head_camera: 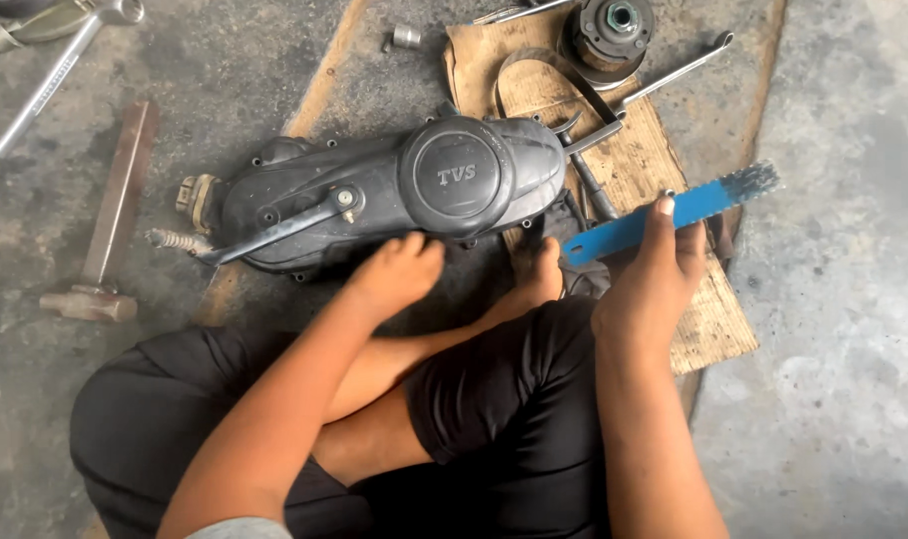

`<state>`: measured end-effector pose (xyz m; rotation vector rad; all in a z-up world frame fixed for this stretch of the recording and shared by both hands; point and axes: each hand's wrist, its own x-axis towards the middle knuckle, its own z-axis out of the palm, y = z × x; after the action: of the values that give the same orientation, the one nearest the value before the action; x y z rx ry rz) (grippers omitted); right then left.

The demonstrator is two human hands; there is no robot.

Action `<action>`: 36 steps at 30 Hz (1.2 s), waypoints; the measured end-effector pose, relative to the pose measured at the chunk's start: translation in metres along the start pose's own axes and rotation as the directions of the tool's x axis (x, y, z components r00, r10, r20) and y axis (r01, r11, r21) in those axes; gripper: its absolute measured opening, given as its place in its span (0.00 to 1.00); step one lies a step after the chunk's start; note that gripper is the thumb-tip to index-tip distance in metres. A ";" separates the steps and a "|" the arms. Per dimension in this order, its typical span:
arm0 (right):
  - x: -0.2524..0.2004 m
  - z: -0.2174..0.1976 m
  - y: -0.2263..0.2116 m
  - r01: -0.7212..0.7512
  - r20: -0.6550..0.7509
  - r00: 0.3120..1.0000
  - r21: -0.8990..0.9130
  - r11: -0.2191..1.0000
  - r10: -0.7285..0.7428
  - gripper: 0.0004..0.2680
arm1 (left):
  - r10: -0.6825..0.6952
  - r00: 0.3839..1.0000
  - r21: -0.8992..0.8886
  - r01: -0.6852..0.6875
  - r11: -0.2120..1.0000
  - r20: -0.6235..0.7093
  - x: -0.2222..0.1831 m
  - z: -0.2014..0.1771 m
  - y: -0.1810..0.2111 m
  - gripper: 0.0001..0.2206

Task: The person wipes a motorcycle engine cover with a cloth, lifts it, and scrapes the edges and exterior with a blue tool.

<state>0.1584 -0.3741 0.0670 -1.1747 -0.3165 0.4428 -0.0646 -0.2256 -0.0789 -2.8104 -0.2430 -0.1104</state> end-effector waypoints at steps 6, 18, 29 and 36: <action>0.001 0.012 0.002 -0.001 0.100 0.995 -0.017 1.000 0.003 0.05 | -0.368 0.914 -0.252 0.402 0.880 0.172 -0.059 -0.052 -0.029 0.15; 0.014 -0.069 -0.014 0.098 -0.031 0.995 0.177 0.979 -0.094 0.05 | -0.698 0.715 0.332 0.666 0.667 -0.032 -0.283 -0.223 -0.031 0.20; -0.010 -0.302 0.085 -0.084 -0.029 0.992 -0.877 0.473 0.123 0.15 | -0.878 0.196 0.202 0.930 0.308 0.436 -0.528 -0.032 0.102 0.18; 0.056 -0.329 0.076 -0.453 -0.269 0.880 -0.725 0.518 0.393 0.16 | -0.987 -0.028 0.223 0.975 0.008 0.156 -0.433 -0.104 0.002 0.17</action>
<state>0.3457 -0.5900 -0.1214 -2.1583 -0.1385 0.7308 -0.4950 -0.3275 -0.0252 -1.8587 -2.2937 -0.0107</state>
